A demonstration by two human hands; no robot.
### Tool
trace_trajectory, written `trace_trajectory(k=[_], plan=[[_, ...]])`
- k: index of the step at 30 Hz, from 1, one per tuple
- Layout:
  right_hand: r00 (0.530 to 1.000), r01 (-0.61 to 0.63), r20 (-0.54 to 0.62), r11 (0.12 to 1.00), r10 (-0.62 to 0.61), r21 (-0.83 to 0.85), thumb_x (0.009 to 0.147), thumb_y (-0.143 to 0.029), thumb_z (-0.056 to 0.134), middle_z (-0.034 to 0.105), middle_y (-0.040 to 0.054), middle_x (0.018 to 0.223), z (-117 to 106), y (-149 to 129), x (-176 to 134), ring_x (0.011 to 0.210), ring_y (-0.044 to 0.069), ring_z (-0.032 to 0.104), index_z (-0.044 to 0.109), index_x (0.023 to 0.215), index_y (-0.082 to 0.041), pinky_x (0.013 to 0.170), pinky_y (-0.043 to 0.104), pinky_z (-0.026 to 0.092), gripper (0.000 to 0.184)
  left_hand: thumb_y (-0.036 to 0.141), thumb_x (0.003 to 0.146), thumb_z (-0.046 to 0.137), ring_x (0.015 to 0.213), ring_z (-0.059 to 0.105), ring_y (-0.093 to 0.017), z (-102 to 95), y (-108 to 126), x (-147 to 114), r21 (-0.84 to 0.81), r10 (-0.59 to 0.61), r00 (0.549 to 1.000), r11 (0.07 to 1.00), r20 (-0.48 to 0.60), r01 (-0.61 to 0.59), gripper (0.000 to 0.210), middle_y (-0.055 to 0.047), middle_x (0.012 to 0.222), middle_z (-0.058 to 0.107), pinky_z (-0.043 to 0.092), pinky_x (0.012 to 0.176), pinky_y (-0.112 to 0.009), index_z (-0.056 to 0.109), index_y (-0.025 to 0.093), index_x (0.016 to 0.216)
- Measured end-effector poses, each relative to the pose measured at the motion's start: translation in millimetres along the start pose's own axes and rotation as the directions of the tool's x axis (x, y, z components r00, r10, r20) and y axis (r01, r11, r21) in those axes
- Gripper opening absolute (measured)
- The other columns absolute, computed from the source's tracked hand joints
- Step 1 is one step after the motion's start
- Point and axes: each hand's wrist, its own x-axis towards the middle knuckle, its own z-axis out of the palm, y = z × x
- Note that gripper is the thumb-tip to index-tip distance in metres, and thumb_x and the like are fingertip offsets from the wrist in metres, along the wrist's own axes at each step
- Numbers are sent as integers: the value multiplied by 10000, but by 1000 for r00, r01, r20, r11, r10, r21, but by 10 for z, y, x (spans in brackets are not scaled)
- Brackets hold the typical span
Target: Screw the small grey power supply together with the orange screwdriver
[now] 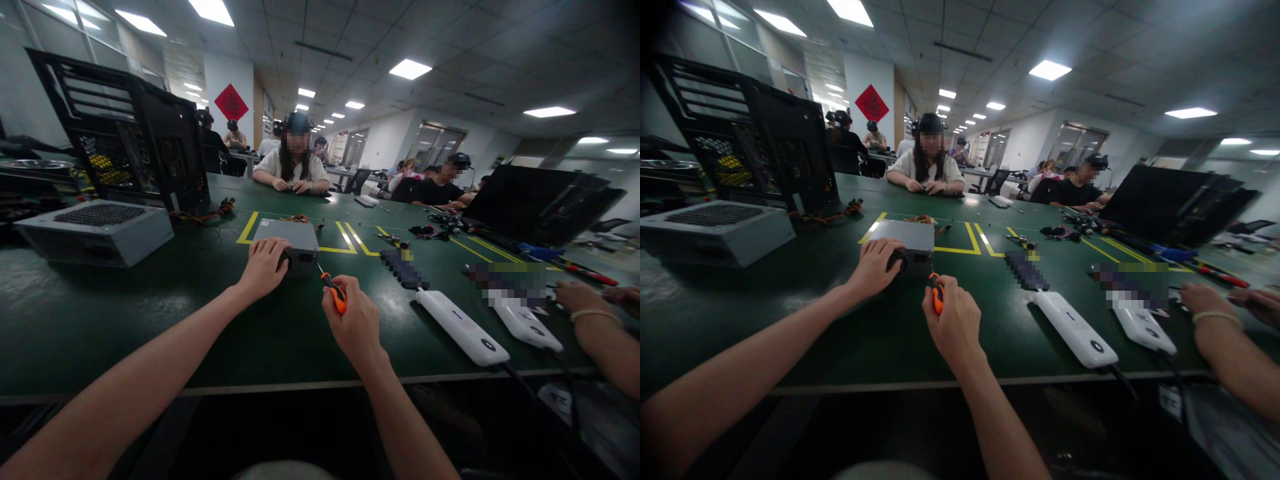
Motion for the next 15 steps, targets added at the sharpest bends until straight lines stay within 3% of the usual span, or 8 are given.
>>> trace_trajectory(k=[5,11,15], plan=[[999,48,19,997,-49,56,824,-230,467,600,54,824,-11,-2,9,764,184,557,535,866,-190,697,286,406,90,199,807,473,1067,460,-241,7,-8,2,0,-4,1000,1000,3,4,259,-66,1147,547,303,944,-403,504,215,1063],[991,-117,76,992,113,51,898,-356,388,570,6,676,-33,23,-5,568,148,528,515,953,-182,562,252,356,222,195,805,476,1062,462,-238,14,-12,1,-8,-7,1000,1000,0,7,260,-64,1144,550,304,942,-402,506,211,1064],[997,7,74,999,-11,47,817,-233,480,566,31,773,-36,25,-5,708,162,533,556,844,-192,666,270,391,91,195,804,483,1060,465,-234,26,-15,1,9,-7,1000,1000,-8,7,258,-58,1133,556,306,943,-396,508,209,1060]])
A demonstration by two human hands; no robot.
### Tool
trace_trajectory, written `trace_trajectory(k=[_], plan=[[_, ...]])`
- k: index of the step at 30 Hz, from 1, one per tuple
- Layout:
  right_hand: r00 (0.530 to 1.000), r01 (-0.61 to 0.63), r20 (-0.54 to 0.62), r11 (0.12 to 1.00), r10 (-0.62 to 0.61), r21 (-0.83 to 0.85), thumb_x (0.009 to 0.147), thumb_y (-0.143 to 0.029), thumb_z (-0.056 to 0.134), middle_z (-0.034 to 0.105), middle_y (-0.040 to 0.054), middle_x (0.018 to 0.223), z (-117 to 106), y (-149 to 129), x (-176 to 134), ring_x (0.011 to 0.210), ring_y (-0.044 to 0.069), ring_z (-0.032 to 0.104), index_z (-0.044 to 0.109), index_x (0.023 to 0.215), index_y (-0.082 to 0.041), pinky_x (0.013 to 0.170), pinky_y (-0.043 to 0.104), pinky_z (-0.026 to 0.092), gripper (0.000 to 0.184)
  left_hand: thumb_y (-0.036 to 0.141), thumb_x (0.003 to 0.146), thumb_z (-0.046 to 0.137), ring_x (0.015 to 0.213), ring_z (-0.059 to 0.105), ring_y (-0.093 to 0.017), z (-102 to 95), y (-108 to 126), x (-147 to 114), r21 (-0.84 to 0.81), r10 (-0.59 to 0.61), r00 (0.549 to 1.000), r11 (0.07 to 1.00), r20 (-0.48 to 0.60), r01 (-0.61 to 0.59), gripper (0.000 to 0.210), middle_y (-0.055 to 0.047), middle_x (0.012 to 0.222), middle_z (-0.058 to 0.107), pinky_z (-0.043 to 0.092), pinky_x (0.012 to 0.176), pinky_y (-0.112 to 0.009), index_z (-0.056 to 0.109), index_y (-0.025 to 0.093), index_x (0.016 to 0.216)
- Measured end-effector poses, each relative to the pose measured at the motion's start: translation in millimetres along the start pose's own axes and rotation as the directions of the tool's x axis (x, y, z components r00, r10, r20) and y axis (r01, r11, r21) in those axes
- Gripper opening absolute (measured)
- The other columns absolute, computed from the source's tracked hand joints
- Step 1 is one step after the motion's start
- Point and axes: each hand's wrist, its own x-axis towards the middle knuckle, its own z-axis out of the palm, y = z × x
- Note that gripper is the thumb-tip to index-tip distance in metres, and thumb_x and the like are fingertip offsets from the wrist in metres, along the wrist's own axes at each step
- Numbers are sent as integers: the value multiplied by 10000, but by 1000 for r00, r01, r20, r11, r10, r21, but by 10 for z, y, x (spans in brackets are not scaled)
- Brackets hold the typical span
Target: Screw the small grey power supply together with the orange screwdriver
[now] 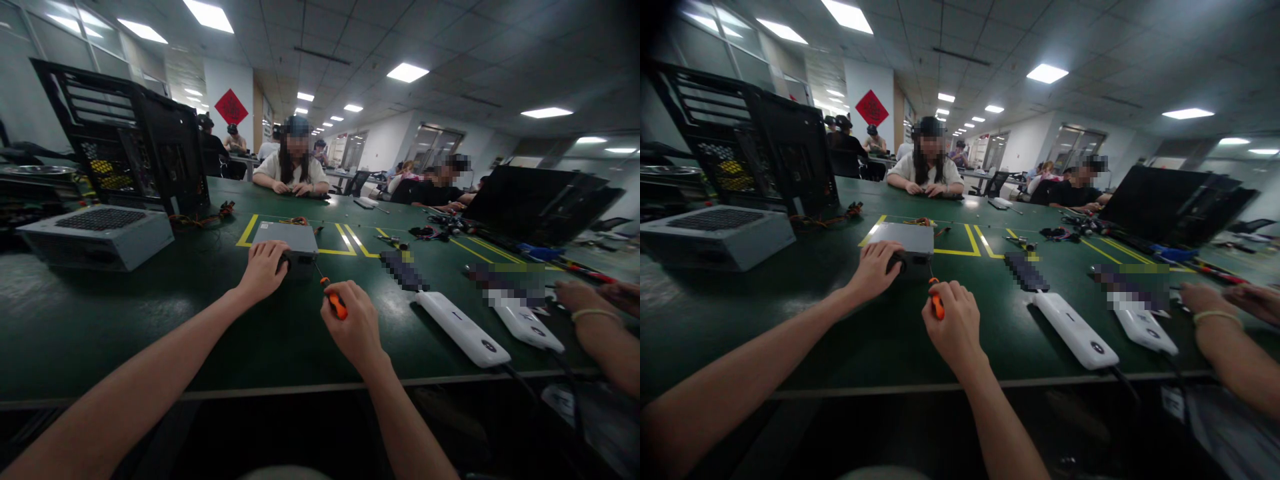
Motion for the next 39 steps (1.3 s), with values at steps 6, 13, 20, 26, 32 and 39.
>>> trace_trajectory(k=[6,13,20,26,32,39], plan=[[998,-58,31,997,57,47,880,-331,432,575,41,815,-14,-11,18,744,174,551,559,969,-197,683,284,398,205,184,801,481,1061,466,-232,5,11,1,-6,8,1000,1000,-17,-8,252,-54,1126,558,303,951,-392,509,213,1050],[997,-44,58,998,42,37,815,-238,486,569,32,802,-16,-4,7,736,172,547,557,882,-194,679,279,399,108,184,798,482,1068,463,-230,0,13,4,-9,14,1000,1000,-17,-14,252,-61,1126,561,297,957,-393,512,204,1048],[992,-109,80,989,101,99,891,-372,409,592,39,812,-15,-8,3,711,173,555,527,1027,-185,672,290,409,260,180,799,485,1060,468,-225,-2,16,4,-4,25,999,1000,-23,-25,247,-55,1122,560,297,956,-385,509,204,1044],[996,-6,88,999,1,52,805,-217,486,562,45,851,7,10,-1,782,175,545,580,900,-199,725,296,410,135,186,799,481,1071,465,-231,18,7,1,-6,19,999,1000,-26,-19,251,-64,1126,559,294,964,-397,507,202,1048],[991,-96,98,992,88,79,888,-369,415,595,41,831,-8,-17,9,728,178,560,531,1039,-192,694,304,412,260,183,799,472,1075,467,-229,21,11,-4,-14,18,999,1000,-29,-18,249,-64,1124,560,295,968,-398,508,205,1044],[994,9,109,999,-13,33,807,-223,494,553,52,873,0,2,3,813,185,536,589,919,-201,751,308,404,149,182,799,472,1066,468,-230,10,15,-2,-1,23,999,1000,-28,-23,251,-66,1132,557,288,972,-398,501,200,1048]])
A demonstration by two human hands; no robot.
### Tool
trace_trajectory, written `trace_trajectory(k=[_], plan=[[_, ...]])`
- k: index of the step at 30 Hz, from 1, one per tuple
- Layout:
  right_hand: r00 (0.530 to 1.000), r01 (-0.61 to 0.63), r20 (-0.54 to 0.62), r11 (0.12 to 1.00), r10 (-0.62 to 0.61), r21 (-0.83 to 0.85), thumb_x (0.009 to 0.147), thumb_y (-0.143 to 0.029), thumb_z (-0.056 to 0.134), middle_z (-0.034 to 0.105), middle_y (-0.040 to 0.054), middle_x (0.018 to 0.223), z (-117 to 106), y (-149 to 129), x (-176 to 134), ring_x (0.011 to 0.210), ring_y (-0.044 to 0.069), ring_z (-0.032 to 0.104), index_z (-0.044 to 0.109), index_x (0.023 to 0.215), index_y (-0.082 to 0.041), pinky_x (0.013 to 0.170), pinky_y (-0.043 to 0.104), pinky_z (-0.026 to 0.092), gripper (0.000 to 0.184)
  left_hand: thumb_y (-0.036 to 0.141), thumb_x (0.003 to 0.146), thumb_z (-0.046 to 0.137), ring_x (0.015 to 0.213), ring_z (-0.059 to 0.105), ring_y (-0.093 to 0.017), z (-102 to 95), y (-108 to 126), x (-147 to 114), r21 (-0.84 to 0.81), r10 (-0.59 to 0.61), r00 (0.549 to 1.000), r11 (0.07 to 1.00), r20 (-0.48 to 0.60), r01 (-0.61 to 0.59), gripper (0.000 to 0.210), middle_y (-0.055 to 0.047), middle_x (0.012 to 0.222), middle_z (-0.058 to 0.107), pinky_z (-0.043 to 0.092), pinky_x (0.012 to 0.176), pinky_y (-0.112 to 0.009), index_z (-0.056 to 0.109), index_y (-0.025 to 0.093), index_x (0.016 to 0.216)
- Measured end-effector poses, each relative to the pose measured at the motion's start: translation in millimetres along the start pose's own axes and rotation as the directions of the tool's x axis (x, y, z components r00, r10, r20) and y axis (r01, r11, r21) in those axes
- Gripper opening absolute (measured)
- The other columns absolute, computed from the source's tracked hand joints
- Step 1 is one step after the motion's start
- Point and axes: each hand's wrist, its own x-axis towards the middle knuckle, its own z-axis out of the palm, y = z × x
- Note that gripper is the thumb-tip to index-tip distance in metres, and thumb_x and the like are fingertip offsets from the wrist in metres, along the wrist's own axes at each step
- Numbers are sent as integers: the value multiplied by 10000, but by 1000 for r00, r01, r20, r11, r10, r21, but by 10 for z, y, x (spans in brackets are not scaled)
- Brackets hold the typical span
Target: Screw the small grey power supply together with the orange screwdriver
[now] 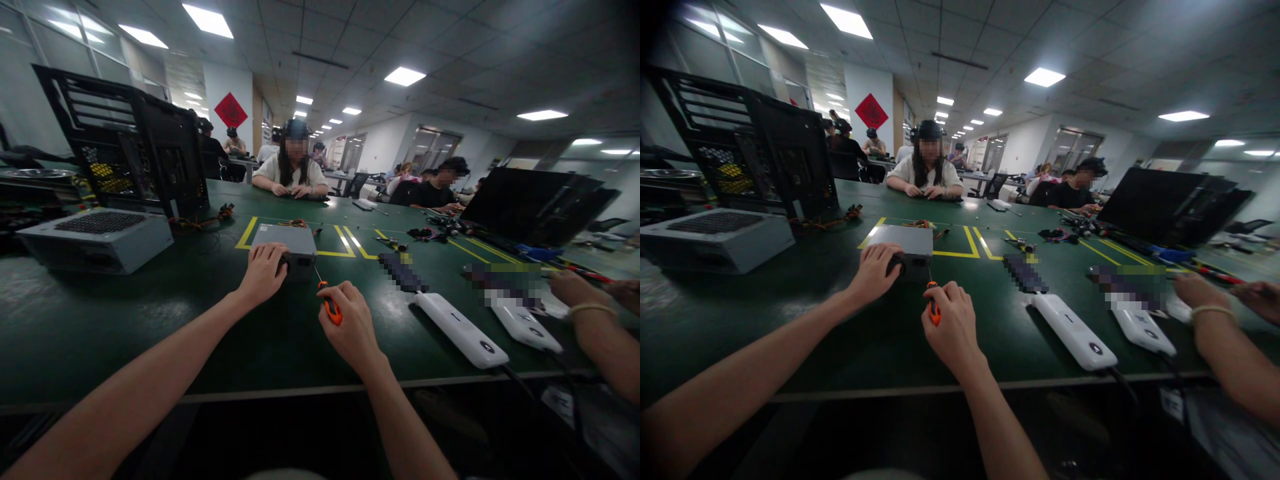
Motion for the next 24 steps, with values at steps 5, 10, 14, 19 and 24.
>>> trace_trajectory(k=[5,10,14,19,24], plan=[[998,-63,-19,996,64,63,887,-382,424,597,51,891,-1,-10,7,788,178,555,544,1044,-192,732,306,406,275,183,799,463,1072,467,-234,-3,3,1,-10,-7,1000,1000,1,7,261,-71,1136,554,285,979,-406,503,205,1056],[999,-34,-16,999,34,23,818,-240,476,579,40,838,-5,-10,1,760,173,540,552,933,-185,713,298,398,148,181,796,462,1071,465,-235,-9,9,1,-23,-8,1000,1000,3,8,264,-76,1131,554,289,977,-408,512,199,1054],[1000,-6,-11,1000,6,3,845,-308,477,572,48,870,-20,-25,6,788,178,540,582,942,-202,733,306,394,178,179,794,466,1073,463,-234,-10,9,3,-27,-11,1000,1000,7,11,266,-74,1133,556,286,981,-410,512,200,1055],[994,-112,-8,992,112,62,885,-357,426,600,30,792,-14,-24,1,700,171,552,520,1017,-174,705,306,398,244,174,797,468,1077,460,-227,-16,13,6,-23,-11,1000,1000,12,11,259,-68,1134,555,283,987,-401,507,201,1051],[999,-35,-16,999,35,15,796,-210,509,573,35,855,2,-7,0,791,179,545,573,922,-201,737,302,392,141,174,793,474,1076,460,-231,-5,11,5,-17,-12,1000,1000,11,12,259,-69,1129,556,288,980,-402,506,202,1049]])
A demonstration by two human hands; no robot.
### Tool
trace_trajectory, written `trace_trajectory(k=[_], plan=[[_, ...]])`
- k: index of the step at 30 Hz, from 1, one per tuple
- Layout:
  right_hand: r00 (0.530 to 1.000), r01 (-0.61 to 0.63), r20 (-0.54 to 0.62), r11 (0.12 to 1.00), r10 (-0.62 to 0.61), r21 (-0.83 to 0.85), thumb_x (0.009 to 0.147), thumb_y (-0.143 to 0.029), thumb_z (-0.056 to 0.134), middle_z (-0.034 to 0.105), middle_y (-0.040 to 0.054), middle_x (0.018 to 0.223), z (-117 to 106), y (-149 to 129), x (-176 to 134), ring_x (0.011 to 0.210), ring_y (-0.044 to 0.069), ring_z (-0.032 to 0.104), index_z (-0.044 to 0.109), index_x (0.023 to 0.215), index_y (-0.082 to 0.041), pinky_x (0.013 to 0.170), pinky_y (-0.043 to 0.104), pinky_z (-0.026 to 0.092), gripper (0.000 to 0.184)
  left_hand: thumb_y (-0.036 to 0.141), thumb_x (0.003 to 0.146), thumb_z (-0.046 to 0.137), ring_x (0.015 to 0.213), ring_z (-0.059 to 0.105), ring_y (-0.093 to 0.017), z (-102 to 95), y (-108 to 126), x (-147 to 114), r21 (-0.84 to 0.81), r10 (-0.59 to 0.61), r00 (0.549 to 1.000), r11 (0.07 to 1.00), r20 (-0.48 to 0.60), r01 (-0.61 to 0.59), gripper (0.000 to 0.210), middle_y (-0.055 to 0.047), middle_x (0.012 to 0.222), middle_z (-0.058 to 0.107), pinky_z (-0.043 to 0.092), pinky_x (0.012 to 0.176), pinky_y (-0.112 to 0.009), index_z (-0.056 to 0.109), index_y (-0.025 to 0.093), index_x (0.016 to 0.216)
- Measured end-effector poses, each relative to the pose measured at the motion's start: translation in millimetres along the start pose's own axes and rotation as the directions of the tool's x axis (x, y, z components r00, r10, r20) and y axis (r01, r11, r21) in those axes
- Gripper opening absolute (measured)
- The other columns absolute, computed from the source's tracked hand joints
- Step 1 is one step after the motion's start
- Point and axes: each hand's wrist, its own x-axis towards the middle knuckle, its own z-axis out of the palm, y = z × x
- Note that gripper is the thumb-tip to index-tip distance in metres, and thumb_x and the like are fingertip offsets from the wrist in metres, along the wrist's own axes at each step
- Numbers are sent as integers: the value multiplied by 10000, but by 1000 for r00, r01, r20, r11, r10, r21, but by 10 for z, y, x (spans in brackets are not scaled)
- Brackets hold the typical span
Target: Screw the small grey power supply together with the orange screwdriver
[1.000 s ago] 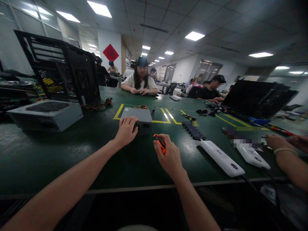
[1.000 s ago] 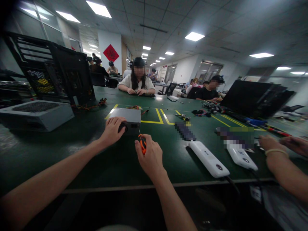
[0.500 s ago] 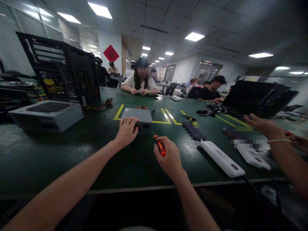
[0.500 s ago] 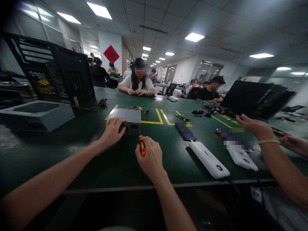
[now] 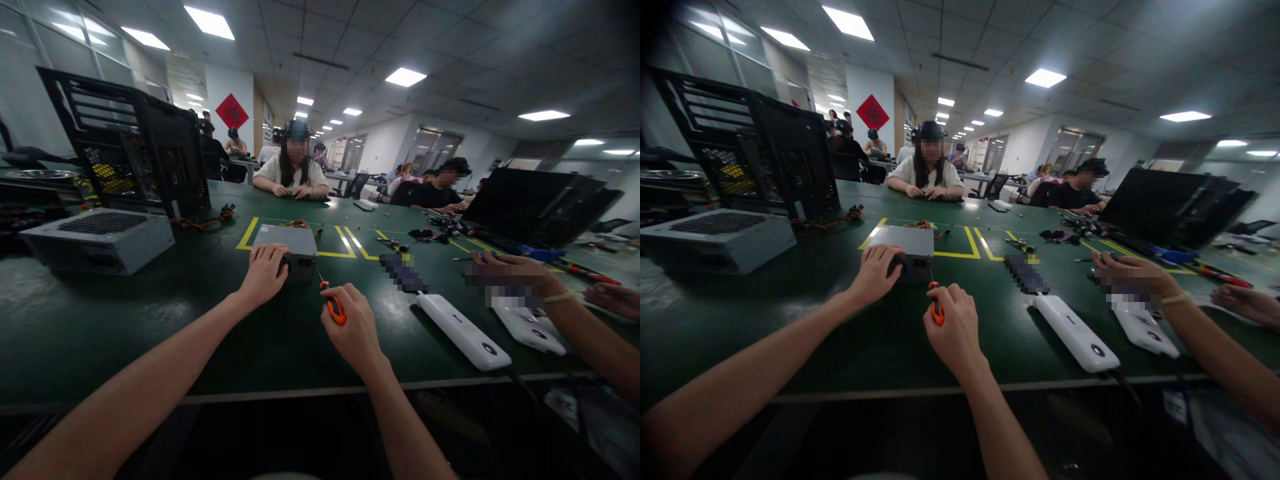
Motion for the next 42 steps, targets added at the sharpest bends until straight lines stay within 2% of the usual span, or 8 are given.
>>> trace_trajectory(k=[6,13,19,24,29,35,39,42], plan=[[996,-85,-18,995,86,56,886,-373,421,608,34,816,-20,-18,2,703,169,557,534,1020,-186,675,297,399,256,181,799,468,1081,461,-231,4,-5,-4,2,6,1000,1000,-7,-6,257,-73,1140,555,284,986,-405,504,199,1054],[999,33,-17,999,-33,-11,806,-225,496,566,47,861,-32,-5,-1,803,184,541,601,883,-210,741,315,394,131,181,801,463,1084,460,-232,-9,1,-3,8,6,1000,1000,0,-6,257,-75,1141,555,286,984,-407,504,198,1054],[996,-88,-15,995,89,57,867,-313,443,593,19,763,-28,4,6,674,162,549,543,990,-188,671,294,402,202,185,805,462,1080,465,-230,-17,6,-6,3,4,1000,1000,-5,-4,254,-74,1137,558,291,984,-406,507,195,1055],[999,46,-3,999,-46,-18,798,-209,500,565,48,866,-27,10,11,817,184,544,595,883,-209,751,313,398,128,193,826,441,1137,454,-228,-11,71,-16,5,38,999,999,-3,-38,303,-94,1206,533,272,1019,-419,485,183,1126],[996,-88,-20,994,89,59,869,-333,441,605,28,805,-33,-3,15,699,167,561,536,1019,-189,686,298,409,228,178,842,404,1240,398,-226,24,192,-32,-2,162,985,987,63,-162,356,-101,1302,477,242,1058,-432,478,203,1189],[999,38,3,999,-38,10,778,-201,512,563,45,877,-21,-1,15,815,181,543,603,900,-218,757,313,408,153,185,854,395,1251,384,-233,42,227,-44,30,185,978,982,97,-189,353,-103,1328,452,249,1055,-433,489,204,1194],[997,-72,-8,994,73,82,859,-328,461,597,33,847,-19,-10,20,747,171,555,542,1032,-196,734,316,413,232,192,858,393,1255,371,-249,51,227,-46,86,201,973,974,114,-211,354,-115,1324,439,245,1045,-459,502,216,1194],[998,-61,12,996,61,60,828,-245,472,581,31,827,-19,8,14,738,170,545,553,969,-194,713,305,410,170,184,850,403,1258,361,-259,63,234,-47,107,211,970,969,123,-224,371,-126,1315,432,243,1039,-470,508,225,1204]])
